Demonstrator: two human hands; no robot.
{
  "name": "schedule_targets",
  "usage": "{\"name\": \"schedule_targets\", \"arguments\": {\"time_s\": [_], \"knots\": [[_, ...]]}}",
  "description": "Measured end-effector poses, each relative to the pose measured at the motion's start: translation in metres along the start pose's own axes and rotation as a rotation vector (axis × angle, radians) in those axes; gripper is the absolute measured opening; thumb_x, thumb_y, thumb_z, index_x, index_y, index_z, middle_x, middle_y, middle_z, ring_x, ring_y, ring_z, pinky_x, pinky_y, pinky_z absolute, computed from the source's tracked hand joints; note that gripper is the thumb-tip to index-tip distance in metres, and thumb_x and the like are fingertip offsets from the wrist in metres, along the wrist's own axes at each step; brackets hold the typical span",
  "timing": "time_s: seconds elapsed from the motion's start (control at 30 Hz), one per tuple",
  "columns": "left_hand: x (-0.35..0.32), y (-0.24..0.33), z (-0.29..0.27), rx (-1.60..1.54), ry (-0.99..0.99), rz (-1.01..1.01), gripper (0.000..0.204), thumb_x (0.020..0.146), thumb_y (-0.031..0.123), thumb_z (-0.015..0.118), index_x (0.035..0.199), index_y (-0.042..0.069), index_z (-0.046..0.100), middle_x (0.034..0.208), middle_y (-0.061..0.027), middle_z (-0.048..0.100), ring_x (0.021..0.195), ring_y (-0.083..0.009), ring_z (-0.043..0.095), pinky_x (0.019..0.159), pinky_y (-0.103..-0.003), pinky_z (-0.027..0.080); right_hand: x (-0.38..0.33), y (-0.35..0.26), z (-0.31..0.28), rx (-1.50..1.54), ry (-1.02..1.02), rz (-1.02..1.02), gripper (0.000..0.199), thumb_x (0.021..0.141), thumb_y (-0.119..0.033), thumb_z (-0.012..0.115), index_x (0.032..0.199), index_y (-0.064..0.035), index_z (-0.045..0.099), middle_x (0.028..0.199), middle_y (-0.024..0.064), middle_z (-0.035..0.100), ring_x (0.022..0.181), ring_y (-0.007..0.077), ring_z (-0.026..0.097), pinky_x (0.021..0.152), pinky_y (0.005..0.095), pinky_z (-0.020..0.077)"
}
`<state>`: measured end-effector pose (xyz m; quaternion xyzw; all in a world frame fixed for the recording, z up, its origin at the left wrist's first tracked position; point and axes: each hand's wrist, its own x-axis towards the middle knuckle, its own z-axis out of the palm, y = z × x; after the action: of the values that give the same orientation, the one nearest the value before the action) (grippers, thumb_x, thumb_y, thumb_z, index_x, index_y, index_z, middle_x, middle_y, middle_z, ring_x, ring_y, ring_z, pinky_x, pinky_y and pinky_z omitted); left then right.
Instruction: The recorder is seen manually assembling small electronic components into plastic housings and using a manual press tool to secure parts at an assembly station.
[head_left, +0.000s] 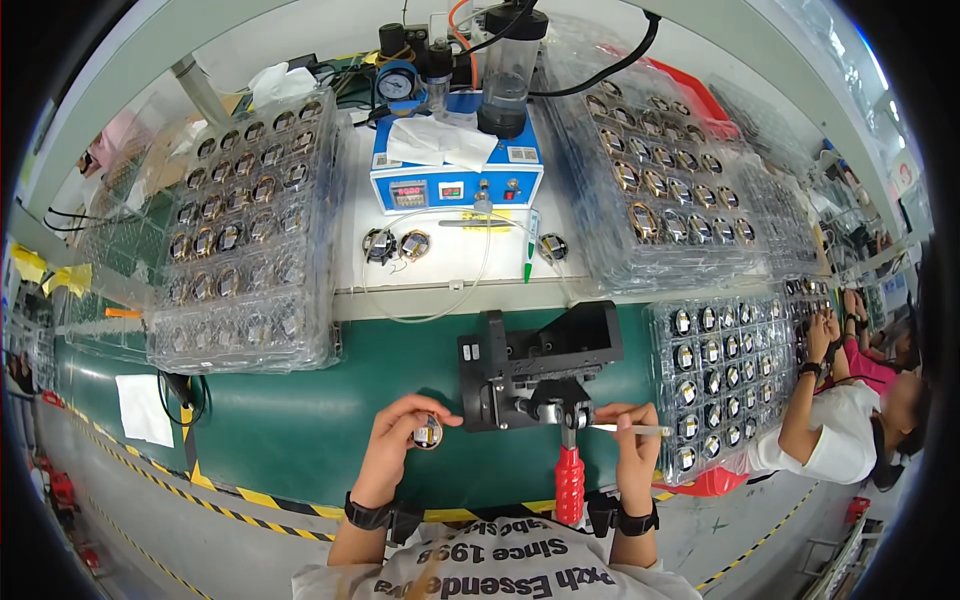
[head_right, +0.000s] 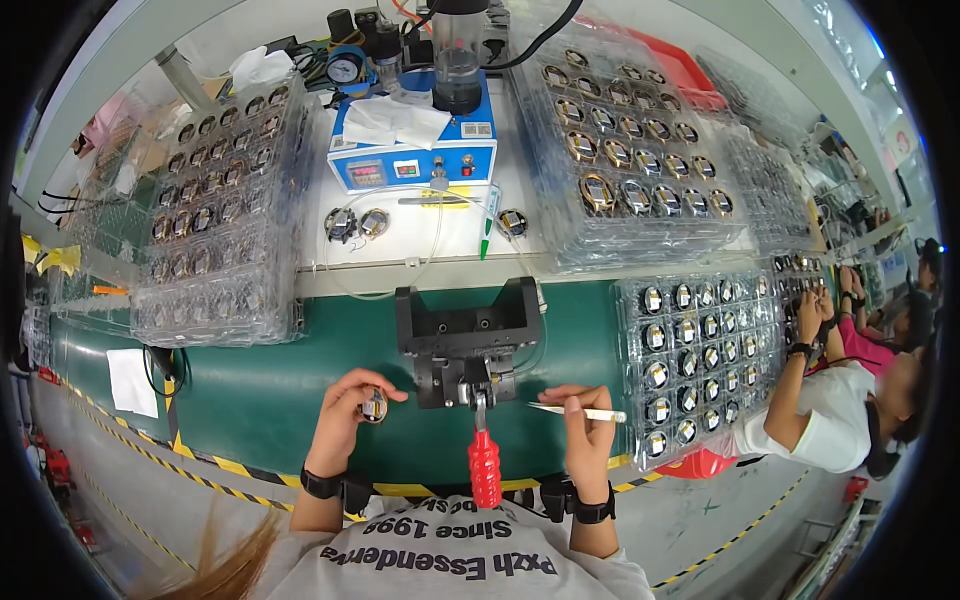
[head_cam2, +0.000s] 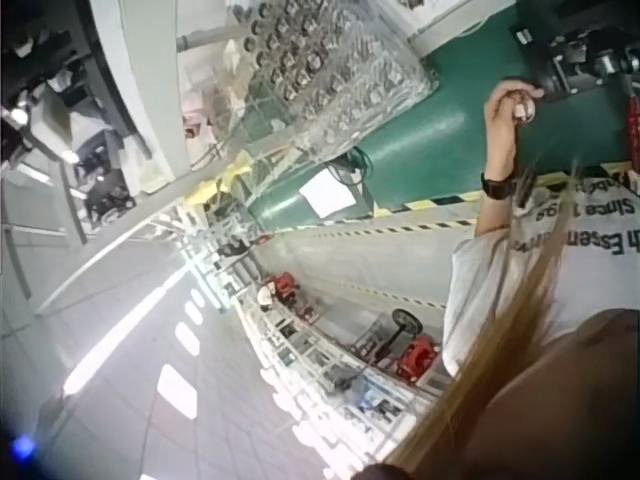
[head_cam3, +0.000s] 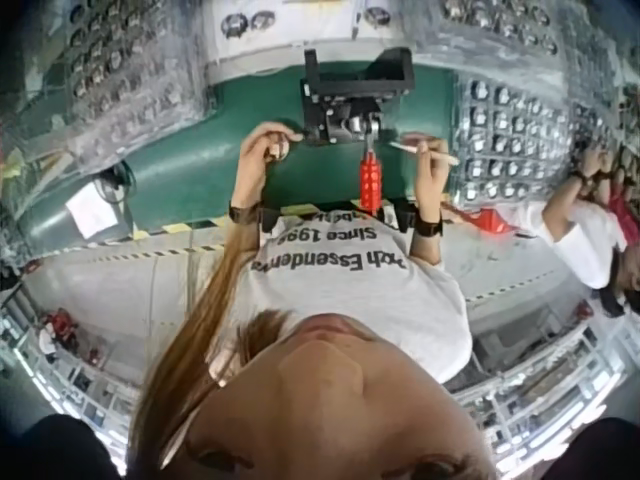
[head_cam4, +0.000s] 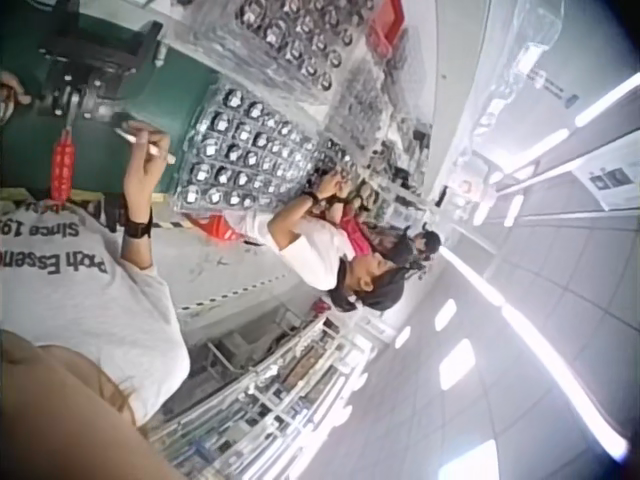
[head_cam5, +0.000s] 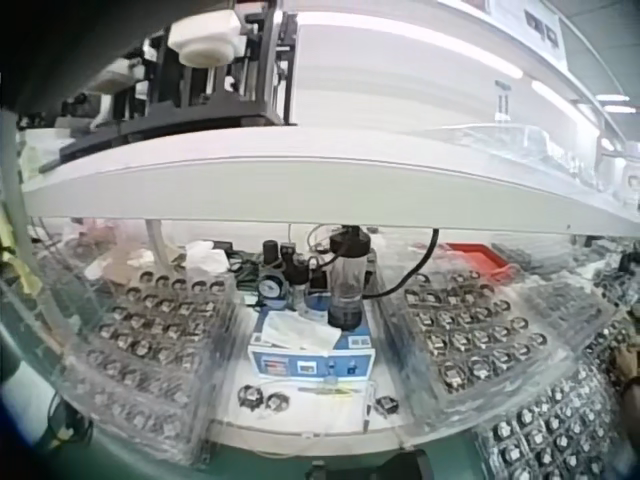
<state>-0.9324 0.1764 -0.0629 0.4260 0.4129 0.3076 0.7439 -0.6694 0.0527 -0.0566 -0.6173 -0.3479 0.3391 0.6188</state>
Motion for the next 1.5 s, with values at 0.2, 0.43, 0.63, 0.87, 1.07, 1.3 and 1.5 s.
{"name": "schedule_targets", "arguments": {"time_s": [0.2, 0.43, 0.63, 0.87, 1.07, 1.3, 1.5], "knots": [[-0.002, -0.017, -0.014, -0.149, -0.002, 0.017, 0.023, 0.086, 0.009, 0.040, 0.099, 0.003, 0.058, 0.096, -0.0158, 0.067, 0.062, -0.0054, 0.050, 0.049, -0.019, 0.034, -0.020, -0.036, 0.027, -0.113, -0.048, -0.061, 0.027, 0.097, -0.024, 0.042, 0.103, 0.0003, 0.052, 0.087, 0.0124, 0.058, 0.068, 0.0136, 0.051, 0.059, 0.0269, 0.0434], [-0.021, -0.005, 0.002, -0.257, 0.047, 0.098, 0.032, 0.090, 0.006, 0.042, 0.121, 0.003, 0.050, 0.111, -0.0165, 0.062, 0.063, -0.0041, 0.046, 0.050, -0.017, 0.033, -0.009, -0.066, 0.047, -0.601, -0.091, -1.026, 0.041, 0.087, -0.039, 0.061, 0.108, -0.0041, 0.060, 0.085, 0.0074, 0.052, 0.061, 0.0138, 0.046, 0.052, 0.0240, 0.0382], [-0.040, -0.004, 0.001, -0.295, -0.075, 0.172, 0.038, 0.088, -0.001, 0.046, 0.126, 0.005, 0.046, 0.116, -0.0165, 0.059, 0.065, -0.0051, 0.049, 0.052, -0.017, 0.035, -0.010, -0.053, 0.054, -0.760, 0.097, -1.137, 0.054, 0.079, -0.053, 0.065, 0.105, -0.0056, 0.063, 0.095, 0.0084, 0.055, 0.069, 0.0196, 0.056, 0.056, 0.0248, 0.0447], [-0.037, -0.013, 0.009, -0.165, -0.038, 0.235, 0.044, 0.085, -0.002, 0.056, 0.127, 0.004, 0.044, 0.112, -0.0136, 0.059, 0.070, -0.0078, 0.054, 0.056, -0.018, 0.041, 0.002, -0.058, 0.043, -0.720, -0.027, -1.292, 0.045, 0.093, -0.043, 0.047, 0.102, -0.0007, 0.059, 0.104, 0.0185, 0.061, 0.083, 0.0277, 0.060, 0.072, 0.0345, 0.0496], [0.002, -0.042, 0.017, 0.255, 0.042, 0.313, 0.048, 0.074, 0.007, 0.074, 0.117, 0.003, 0.053, 0.102, -0.0090, 0.060, 0.068, -0.0107, 0.057, 0.058, -0.022, 0.046, 0.046, -0.166, 0.091, -0.485, 0.034, -0.860, 0.017, 0.086, -0.020, 0.056, 0.088, -0.0040, 0.061, 0.071, 0.0123, 0.062, 0.062, 0.0272, 0.059, 0.059, 0.0296, 0.0480], [0.034, -0.040, 0.051, 0.917, 0.194, 0.650, 0.047, 0.060, 0.017, 0.082, 0.100, 0.002, 0.063, 0.103, -0.0063, 0.061, 0.081, -0.0213, 0.054, 0.071, -0.031, 0.048, 0.090, -0.180, 0.106, -0.759, -0.275, -0.617, 0.026, 0.093, -0.022, 0.051, 0.079, -0.0010, 0.051, 0.054, 0.0023, 0.047, 0.049, 0.0090, 0.041, 0.048, 0.0244, 0.0336], [0.038, -0.039, 0.058, 0.977, 0.186, 0.610, 0.050, 0.057, 0.020, 0.082, 0.100, 0.004, 0.064, 0.105, -0.0022, 0.062, 0.089, -0.0283, 0.048, 0.080, -0.036, 0.046, 0.092, -0.177, 0.108, -0.752, -0.248, -0.693, 0.027, 0.093, -0.022, 0.051, 0.078, -0.0003, 0.049, 0.055, 0.0083, 0.045, 0.049, 0.0135, 0.035, 0.048, 0.0278, 0.0332]]}}
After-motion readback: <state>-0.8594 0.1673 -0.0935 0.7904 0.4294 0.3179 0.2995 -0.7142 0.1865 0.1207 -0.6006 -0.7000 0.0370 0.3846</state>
